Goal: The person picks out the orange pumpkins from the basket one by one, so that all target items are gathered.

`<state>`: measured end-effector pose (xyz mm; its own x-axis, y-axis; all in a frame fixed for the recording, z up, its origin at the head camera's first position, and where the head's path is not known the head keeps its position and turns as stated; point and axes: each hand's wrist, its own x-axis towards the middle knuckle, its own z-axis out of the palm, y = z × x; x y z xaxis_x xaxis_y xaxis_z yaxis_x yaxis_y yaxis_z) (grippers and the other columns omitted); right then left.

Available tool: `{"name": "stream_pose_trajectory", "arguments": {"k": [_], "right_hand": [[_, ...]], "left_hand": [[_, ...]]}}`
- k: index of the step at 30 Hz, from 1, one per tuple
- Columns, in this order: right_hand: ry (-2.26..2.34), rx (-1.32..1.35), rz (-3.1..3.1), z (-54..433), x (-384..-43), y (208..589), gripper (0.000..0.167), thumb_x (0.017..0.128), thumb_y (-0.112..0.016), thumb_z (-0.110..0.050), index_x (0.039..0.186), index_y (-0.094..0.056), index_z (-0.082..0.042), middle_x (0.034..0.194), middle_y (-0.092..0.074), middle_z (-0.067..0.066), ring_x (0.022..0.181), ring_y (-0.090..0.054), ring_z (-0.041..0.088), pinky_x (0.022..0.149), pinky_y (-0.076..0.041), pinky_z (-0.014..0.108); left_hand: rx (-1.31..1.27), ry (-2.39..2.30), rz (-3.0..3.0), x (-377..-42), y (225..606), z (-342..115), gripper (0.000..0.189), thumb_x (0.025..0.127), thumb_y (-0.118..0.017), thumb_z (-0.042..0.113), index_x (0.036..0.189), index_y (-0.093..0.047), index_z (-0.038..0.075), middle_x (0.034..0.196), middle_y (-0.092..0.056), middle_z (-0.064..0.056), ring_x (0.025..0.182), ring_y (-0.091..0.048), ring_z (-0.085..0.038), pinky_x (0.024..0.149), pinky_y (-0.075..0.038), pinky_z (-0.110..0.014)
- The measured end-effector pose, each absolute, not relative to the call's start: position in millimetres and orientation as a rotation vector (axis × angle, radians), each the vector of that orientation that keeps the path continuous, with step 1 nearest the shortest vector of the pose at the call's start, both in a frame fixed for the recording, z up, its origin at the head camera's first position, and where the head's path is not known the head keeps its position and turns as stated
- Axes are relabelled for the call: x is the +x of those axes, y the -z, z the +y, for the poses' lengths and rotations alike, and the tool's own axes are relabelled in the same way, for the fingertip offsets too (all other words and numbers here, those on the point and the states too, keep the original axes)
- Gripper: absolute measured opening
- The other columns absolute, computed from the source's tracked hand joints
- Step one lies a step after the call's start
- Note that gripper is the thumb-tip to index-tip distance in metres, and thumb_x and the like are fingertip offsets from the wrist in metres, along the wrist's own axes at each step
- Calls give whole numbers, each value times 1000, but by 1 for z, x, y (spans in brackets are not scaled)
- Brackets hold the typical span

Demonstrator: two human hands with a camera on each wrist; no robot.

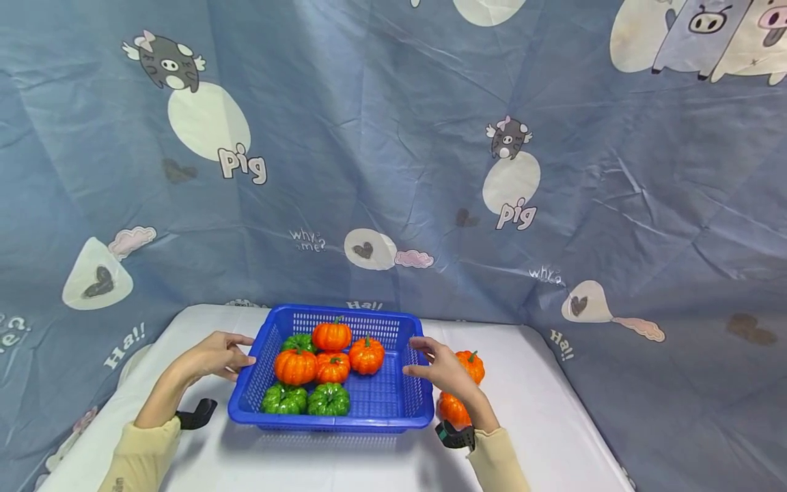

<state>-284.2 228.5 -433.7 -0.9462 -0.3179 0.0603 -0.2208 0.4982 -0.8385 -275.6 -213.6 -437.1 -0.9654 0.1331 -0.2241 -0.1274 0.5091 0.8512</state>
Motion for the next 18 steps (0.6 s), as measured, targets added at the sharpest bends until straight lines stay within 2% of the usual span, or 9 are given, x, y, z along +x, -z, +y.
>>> {"name": "stream_pose_trajectory", "arguments": {"k": [10,18], "right_hand": [[1364,-475,2652,191,-307,439,57,79,-79,-21,127,-58,0,130,-60,19,122,-55,37,104,-45,51],[1369,-450,2615,171,-324,446,59,78,-78,-12,128,-54,8,131,-56,26,123,-52,41,103,-45,50]], "left_hand": [[-14,-1419,2508,-276,437,-213,59,87,-69,8,134,-42,-15,89,-66,-17,71,-66,-18,66,-61,-37],[-27,-1408,2509,-276,438,-213,59,87,-69,8,135,-42,-15,88,-67,-16,71,-66,-17,67,-61,-37]]}}
